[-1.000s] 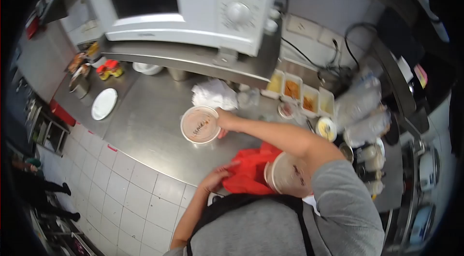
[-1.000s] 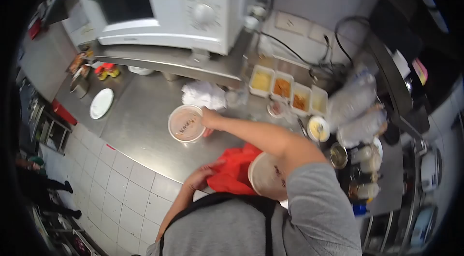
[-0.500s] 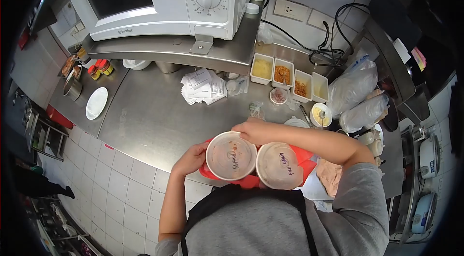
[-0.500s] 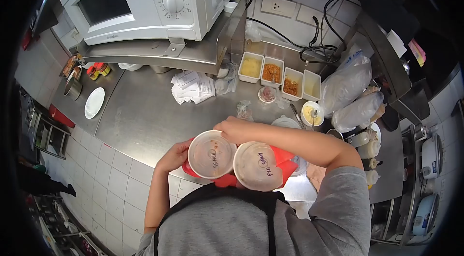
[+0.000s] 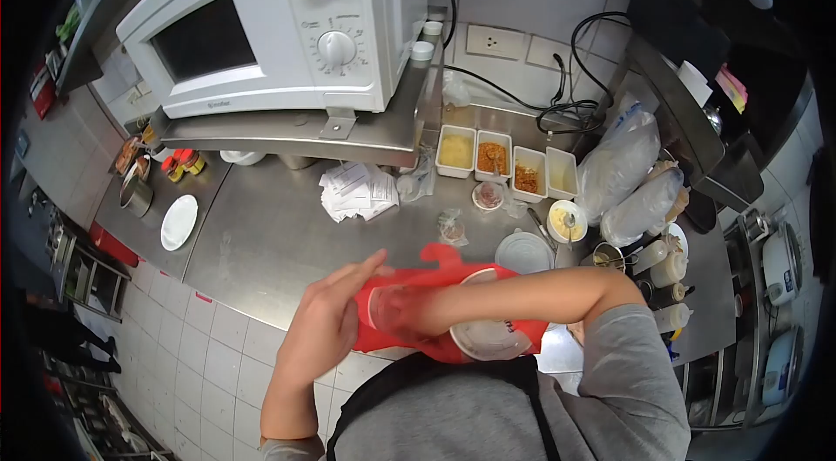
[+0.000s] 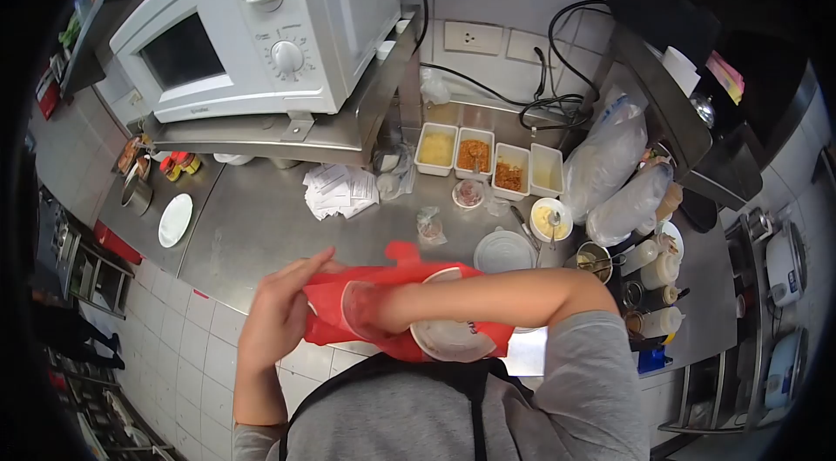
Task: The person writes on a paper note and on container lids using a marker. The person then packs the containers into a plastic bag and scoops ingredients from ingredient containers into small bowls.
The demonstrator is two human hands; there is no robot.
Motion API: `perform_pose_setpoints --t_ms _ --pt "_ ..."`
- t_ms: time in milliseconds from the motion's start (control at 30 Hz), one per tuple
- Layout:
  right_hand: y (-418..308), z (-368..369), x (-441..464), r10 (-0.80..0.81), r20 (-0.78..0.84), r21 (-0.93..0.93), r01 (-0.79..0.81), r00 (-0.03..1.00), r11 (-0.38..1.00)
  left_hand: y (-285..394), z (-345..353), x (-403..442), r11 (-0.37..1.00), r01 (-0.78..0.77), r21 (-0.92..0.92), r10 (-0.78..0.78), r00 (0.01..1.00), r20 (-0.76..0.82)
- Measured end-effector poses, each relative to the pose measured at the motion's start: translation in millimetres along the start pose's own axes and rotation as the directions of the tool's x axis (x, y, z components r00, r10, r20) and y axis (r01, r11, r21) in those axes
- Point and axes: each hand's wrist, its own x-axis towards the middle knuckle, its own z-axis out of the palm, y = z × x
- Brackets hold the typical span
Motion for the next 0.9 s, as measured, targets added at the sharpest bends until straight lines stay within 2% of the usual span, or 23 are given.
perform_pose_setpoints --t_ms 67,100,167,200,233,300,333,367,400,433,467,500,533,567,600,633,667,700,733,800,833,867,900 --pt "-3.1 19.3 22.5 -0.018 0.006 -0.189 0.019 1.000 0.982 28.7 -3.2 1.2 0.990 0.045 -0.133 -0.043 0.999 0.020" --pt "-3.9 22.1 28.8 0.113 0.081 -0.013 -0.112 0.990 0.994 24.8 -2.0 2.3 0.993 0.010 -0.122 -0.008 1.000 0.019" --pt "-9.2 4.0 31.6 0.321 0.277 0.299 -0.398 0.906 0.867 7.8 -2.7 4.9 0.993 -0.069 -0.100 0.071 0.997 0.023" --pt "-4.3 -19.4 16.2 -0.006 0.329 0.129 -0.039 0.944 0.991 3.1 -6.8 4.2 0.998 -0.022 -0.065 0.021 1.000 -0.022" --pt "5.4 -37.7 4.0 -0.116 0.214 0.394 0.023 0.970 0.919 -0.9 -10.7 0.8 0.992 0.089 -0.089 -0.089 0.996 -0.001" --pt "25.9 -68.5 -18.8 -0.232 -0.097 0.782 0.218 0.968 0.583 -7.1 -17.4 -7.0 0.945 0.303 -0.125 -0.300 0.953 0.045" --pt "41.1 -83.0 -33.2 0.031 -0.082 0.876 0.057 0.996 0.479 -6.0 -20.5 -8.1 0.939 0.322 -0.117 -0.318 0.947 0.050" --pt "55.9 -91.2 -46.2 0.291 -0.029 0.946 -0.068 0.956 0.317 -2.1 -23.2 -9.6 0.934 0.341 -0.110 -0.336 0.940 0.062" --pt "77.7 -87.5 -47.3 0.478 -0.096 0.844 -0.183 0.873 0.505 1.2 -23.7 -11.4 0.928 0.358 -0.104 -0.351 0.933 0.081" --pt "108.6 -72.8 -43.9 0.635 -0.199 0.705 -0.341 0.746 0.622 1.7 -21.5 -12.9 0.961 0.274 0.036 -0.274 0.962 -0.013" --pt "146.7 -30.3 -33.1 0.667 -0.242 0.546 -0.469 0.705 0.694 1.6 -17.7 -10.8 0.969 0.177 0.175 -0.165 0.983 -0.084" --pt "168.2 8.7 -24.9 0.700 -0.286 0.366 -0.600 0.655 0.711 4.2 -11.9 -3.9 0.950 0.068 0.306 -0.026 0.990 -0.138" --pt "154.7 13.9 -28.3 0.800 -0.173 0.291 -0.746 0.575 0.599 15.7 -7.1 1.4 0.921 0.030 0.388 0.005 0.996 -0.090" --pt "163.2 37.7 -24.0 0.786 -0.196 0.225 -0.754 0.586 0.618 31.9 -4.0 2.8 0.882 -0.008 0.471 0.037 0.998 -0.051" --pt "170.3 58.7 -21.0 0.778 -0.237 0.250 -0.737 0.582 0.628 43.8 1.7 7.4 0.831 -0.037 0.554 0.062 0.998 -0.026" --pt "177.7 73.6 -17.0 0.757 -0.279 0.266 -0.710 0.591 0.652 49.2 11.0 16.8 0.723 -0.215 0.657 0.247 0.968 0.045" --pt "188.5 75.3 -15.2 0.720 -0.292 0.282 -0.662 0.630 0.694 54.0 20.2 29.8 0.560 -0.369 0.742 0.420 0.898 0.129" --pt "193.2 76.8 -9.3 0.662 -0.282 0.291 -0.595 0.695 0.749 53.3 29.5 34.9 0.381 -0.458 0.803 0.533 0.818 0.214" --pt "182.6 58.9 -15.4 0.661 -0.227 0.472 -0.513 0.715 0.717 38.9 46.6 28.7 0.603 -0.279 0.747 0.174 0.960 0.218" --pt "129.2 -5.1 -38.8 0.631 -0.130 0.777 -0.317 0.765 0.544 -17.4 59.9 34.4 0.599 -0.208 0.774 0.033 0.971 0.236" --pt "122.0 -18.2 -41.8 0.560 -0.161 0.862 -0.161 0.813 0.481 -42.1 61.2 42.6 0.591 -0.178 0.786 -0.032 0.969 0.244" --pt "116.1 -29.8 -45.1 0.488 -0.208 0.919 -0.002 0.848 0.395 -55.5 61.4 51.0 0.669 -0.082 0.739 -0.180 0.947 0.267" --pt "103.5 -41.5 -50.5 0.379 -0.272 0.915 0.117 0.884 0.386 -68.3 61.9 59.0 0.724 0.027 0.689 -0.320 0.898 0.302"
